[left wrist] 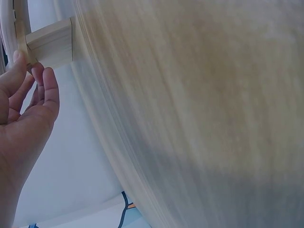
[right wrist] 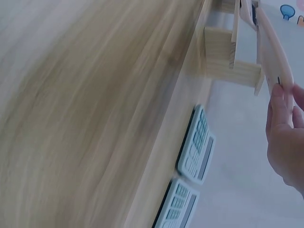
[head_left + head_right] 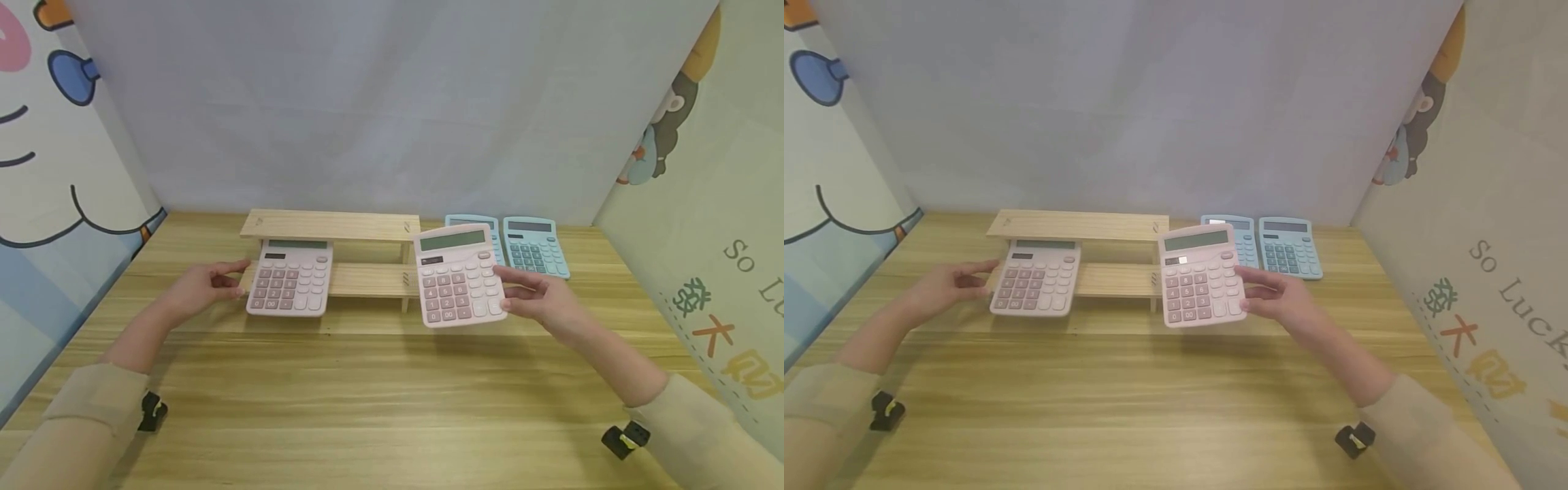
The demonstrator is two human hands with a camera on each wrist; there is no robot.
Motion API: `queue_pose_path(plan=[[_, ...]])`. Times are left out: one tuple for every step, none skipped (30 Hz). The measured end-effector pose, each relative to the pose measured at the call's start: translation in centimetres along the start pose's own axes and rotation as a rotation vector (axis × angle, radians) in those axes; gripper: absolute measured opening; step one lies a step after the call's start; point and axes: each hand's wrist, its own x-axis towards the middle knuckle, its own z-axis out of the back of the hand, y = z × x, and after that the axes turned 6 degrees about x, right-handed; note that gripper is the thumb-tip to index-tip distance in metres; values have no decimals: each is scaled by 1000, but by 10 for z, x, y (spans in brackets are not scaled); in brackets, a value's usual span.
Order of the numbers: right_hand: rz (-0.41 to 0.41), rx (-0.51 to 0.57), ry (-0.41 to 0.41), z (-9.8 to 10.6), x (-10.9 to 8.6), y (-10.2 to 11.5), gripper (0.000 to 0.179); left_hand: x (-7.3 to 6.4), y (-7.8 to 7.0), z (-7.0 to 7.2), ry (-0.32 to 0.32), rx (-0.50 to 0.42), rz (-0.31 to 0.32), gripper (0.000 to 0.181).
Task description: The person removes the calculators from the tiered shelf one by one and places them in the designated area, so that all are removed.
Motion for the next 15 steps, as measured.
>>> queue_pose_path(plan=[[-5,-13,-5,3,0,-1,66,0,0,0,0,2,0,62],[-9,-22,-8,5,-1,-1,67,0,0,0,-1,2,0,62],[-13,-30,-12,7,-1,-2,67,0,0,0,-2,3,-1,63],[-18,-39,-15,9,-1,-3,66,0,0,0,-2,3,-2,63],[-23,-41,-16,11,-1,-4,66,0,0,0,-3,6,-4,63],[-27,-44,-18,13,-1,-5,66,0,0,0,-3,9,-5,63],[-31,-46,-20,15,-2,-6,66,0,0,0,-3,11,-8,63],[-35,-43,-21,16,-2,-7,66,0,0,0,-4,12,-9,63],[-37,-38,-21,18,-2,-8,66,0,0,0,-4,14,-12,63],[-41,-30,-21,20,-2,-9,67,0,0,0,-4,16,-13,63],[-44,-23,-23,21,-2,-10,67,0,0,0,-4,17,-14,62],[-47,-19,-27,23,-2,-12,67,0,0,0,-5,16,-15,62],[-49,-14,-29,24,-2,-13,68,0,0,0,-5,15,-15,62],[-51,-1,-32,26,-1,-15,68,0,0,0,-5,14,-15,62],[-51,10,-34,28,-1,-16,68,0,0,0,-6,13,-15,62]])
